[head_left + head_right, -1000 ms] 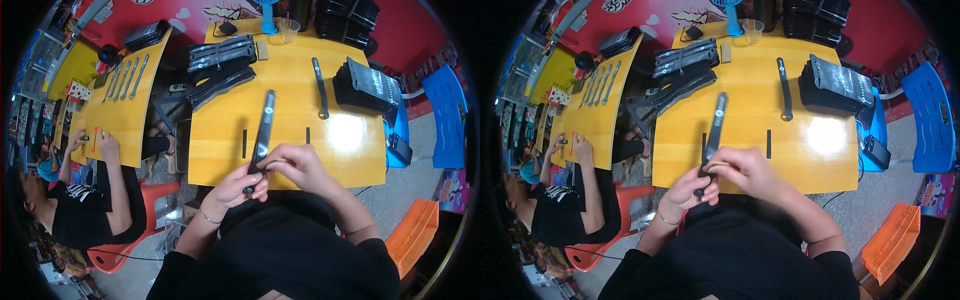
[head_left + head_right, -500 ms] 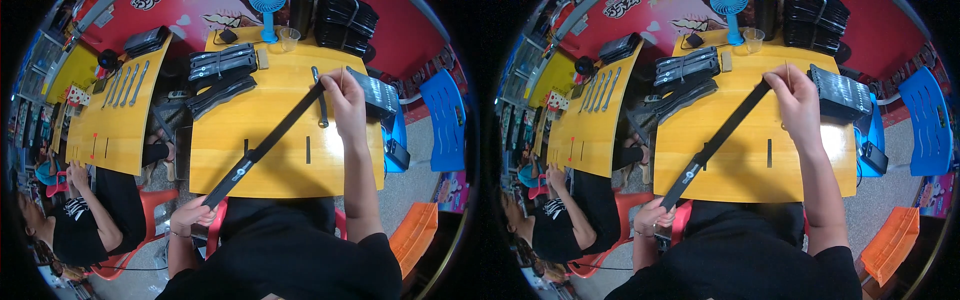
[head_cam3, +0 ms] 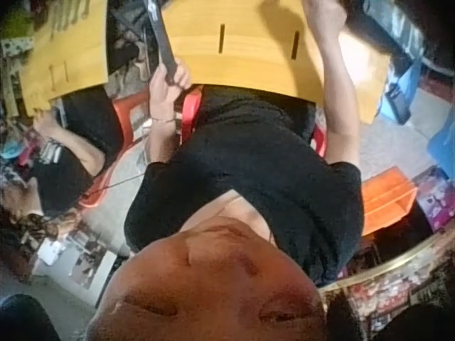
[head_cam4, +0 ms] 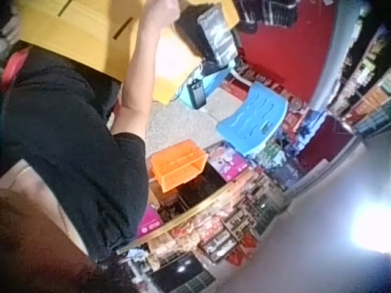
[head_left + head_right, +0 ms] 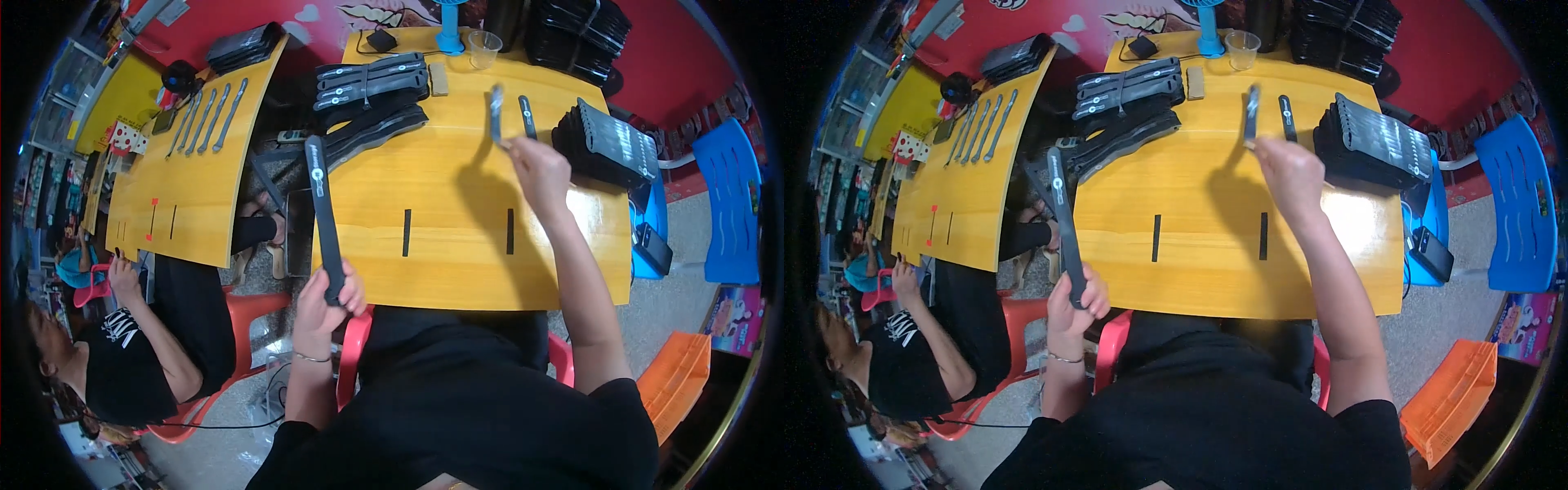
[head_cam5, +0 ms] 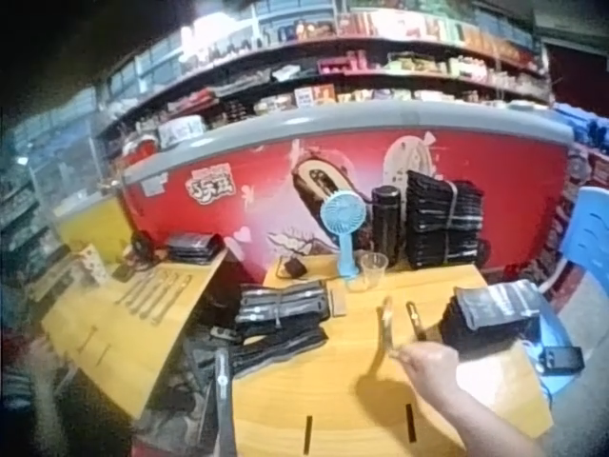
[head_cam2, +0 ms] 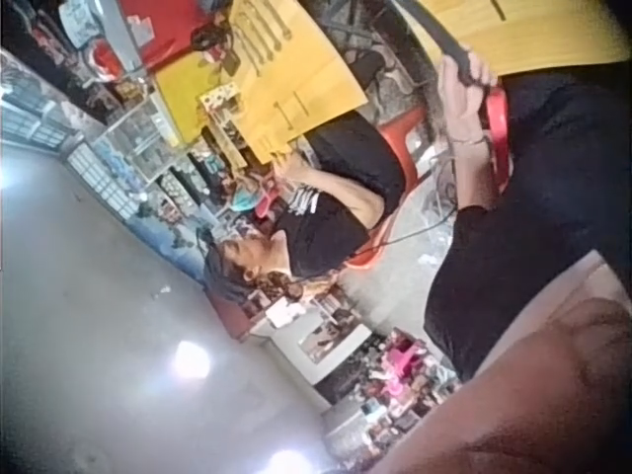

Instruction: The person is assembling black storage straps by attaching small bands or fasteners to them.

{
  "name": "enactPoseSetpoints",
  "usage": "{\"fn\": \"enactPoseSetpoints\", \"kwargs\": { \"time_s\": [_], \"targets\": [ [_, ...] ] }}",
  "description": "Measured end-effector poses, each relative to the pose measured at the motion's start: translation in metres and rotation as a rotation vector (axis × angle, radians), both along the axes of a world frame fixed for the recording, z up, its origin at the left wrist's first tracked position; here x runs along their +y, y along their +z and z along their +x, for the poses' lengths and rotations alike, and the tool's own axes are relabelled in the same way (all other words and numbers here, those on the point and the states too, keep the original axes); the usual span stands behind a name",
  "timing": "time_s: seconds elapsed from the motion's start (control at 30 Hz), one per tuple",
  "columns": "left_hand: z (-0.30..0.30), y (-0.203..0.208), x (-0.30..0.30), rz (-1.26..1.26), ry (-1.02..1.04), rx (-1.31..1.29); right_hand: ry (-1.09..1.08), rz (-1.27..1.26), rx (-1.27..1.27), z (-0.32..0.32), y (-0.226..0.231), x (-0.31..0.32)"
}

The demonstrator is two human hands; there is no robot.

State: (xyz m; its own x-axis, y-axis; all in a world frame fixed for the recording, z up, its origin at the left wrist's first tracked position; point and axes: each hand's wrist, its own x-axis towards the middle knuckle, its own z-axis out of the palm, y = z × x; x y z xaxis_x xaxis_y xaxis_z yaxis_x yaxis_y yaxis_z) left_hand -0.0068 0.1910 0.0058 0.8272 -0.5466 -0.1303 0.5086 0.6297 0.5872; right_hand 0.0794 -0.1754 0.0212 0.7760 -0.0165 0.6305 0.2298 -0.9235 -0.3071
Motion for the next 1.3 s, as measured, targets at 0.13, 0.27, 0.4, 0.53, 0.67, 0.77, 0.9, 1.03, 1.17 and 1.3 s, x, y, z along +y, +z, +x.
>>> {"fn": "enactPoseSetpoints", "kwargs": {
  "time_s": [0.13,0.27,0.4,0.53,0.67,0.77,0.9,1.03,1.17,1.3],
  "targets": [
    [0.001,-0.001,-0.042,0.027,0.077,-0.029,-0.010,-0.121,0.192,-0.023,-0.026,-0.001],
    [0.006,0.002,-0.070,0.113,0.108,-0.065,-0.055,-0.135,0.176,-0.028,-0.033,-0.010],
    [0.009,0.010,-0.083,0.043,0.114,-0.032,-0.087,-0.106,0.260,-0.033,-0.027,-0.015],
    [0.013,0.012,-0.087,0.030,0.071,-0.066,-0.091,-0.107,0.298,-0.037,-0.026,-0.016],
    [0.016,0.018,-0.092,0.052,0.053,-0.089,-0.063,-0.131,0.233,-0.043,-0.025,-0.019],
    [0.018,0.026,-0.099,0.060,0.054,-0.072,-0.060,-0.068,0.239,-0.052,-0.010,-0.014],
    [0.019,0.024,-0.109,0.048,0.137,-0.100,0.096,0.210,0.327,-0.076,0.033,0.015],
    [0.017,0.019,-0.118,-0.020,0.224,-0.152,0.349,0.313,0.354,-0.109,0.056,0.062],
    [0.014,0.022,-0.126,-0.033,0.260,-0.176,0.375,0.455,0.300,-0.117,0.053,0.088],
    [0.010,0.025,-0.126,0.008,0.296,-0.170,0.347,0.510,0.278,-0.118,0.047,0.096]
  ]
}}
